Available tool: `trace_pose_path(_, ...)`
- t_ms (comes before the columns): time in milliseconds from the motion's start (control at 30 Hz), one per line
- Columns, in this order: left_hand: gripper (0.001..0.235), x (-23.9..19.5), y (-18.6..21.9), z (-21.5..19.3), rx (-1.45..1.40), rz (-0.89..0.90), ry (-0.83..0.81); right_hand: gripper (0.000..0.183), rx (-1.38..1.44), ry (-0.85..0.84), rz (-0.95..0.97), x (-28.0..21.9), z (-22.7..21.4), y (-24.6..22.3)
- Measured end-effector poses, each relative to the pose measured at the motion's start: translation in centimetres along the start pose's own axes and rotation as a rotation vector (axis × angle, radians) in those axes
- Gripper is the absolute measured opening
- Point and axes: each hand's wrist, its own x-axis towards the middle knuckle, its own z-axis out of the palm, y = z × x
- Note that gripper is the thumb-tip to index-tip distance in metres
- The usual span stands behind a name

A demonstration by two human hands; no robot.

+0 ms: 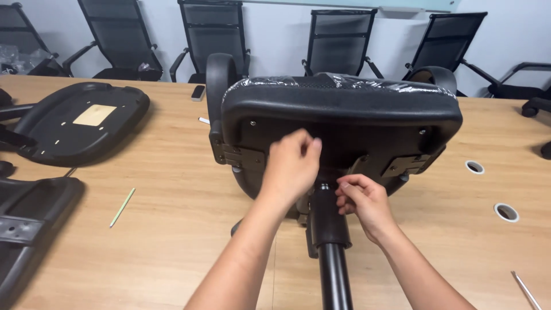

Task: The person assembles an office chair on a conference table. They position the seat upside down, align the mounting plate with the gas lift cylinder, and thread and tighten the mounting screws by hand, working around the seat mechanism.

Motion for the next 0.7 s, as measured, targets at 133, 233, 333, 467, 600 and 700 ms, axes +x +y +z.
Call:
trace_pose_path(133,0.02,-2.5,-6.3,3.5,-0.48,-0.615,-0.274,0.023,0.014,-0.103,-0.038,-1.2,1.3,-0.7)
trace_pose_path(233,0.024,-3.2,-8.2,4.5,-0.812,-0.801,-0.357,0.028,-0.023,-0.167,-0.096,-1.5,1.2,0.3)
trace_pose_path(333,0.04,-3.5,-6.6,3.5,-0.827,-0.888,-0.449,0.03,-0.123,-0.18,-0.143,-1.0,0.3,2.3)
trace_pose_path(467,0.047,-3.6,-5.6,2.6,-0.776,-0.815,-0.432,0.027,-0.279,-0.176,-0.199,-2.4,1.7,-1.0)
trace_pose_path(600,0.041,-4.4,-5.2,2.8,-0.739,-0.767,-0.429,0.025,-0.543,-0.103,-0.39,-3.1,2.3,-1.3)
trace_pose_path(700,0.037,-5.2,-6.4,3.9,-0.718,-0.728,-0.448,0.021,-0.631,-0.071,-0.469,-2.6,1.4,0.6)
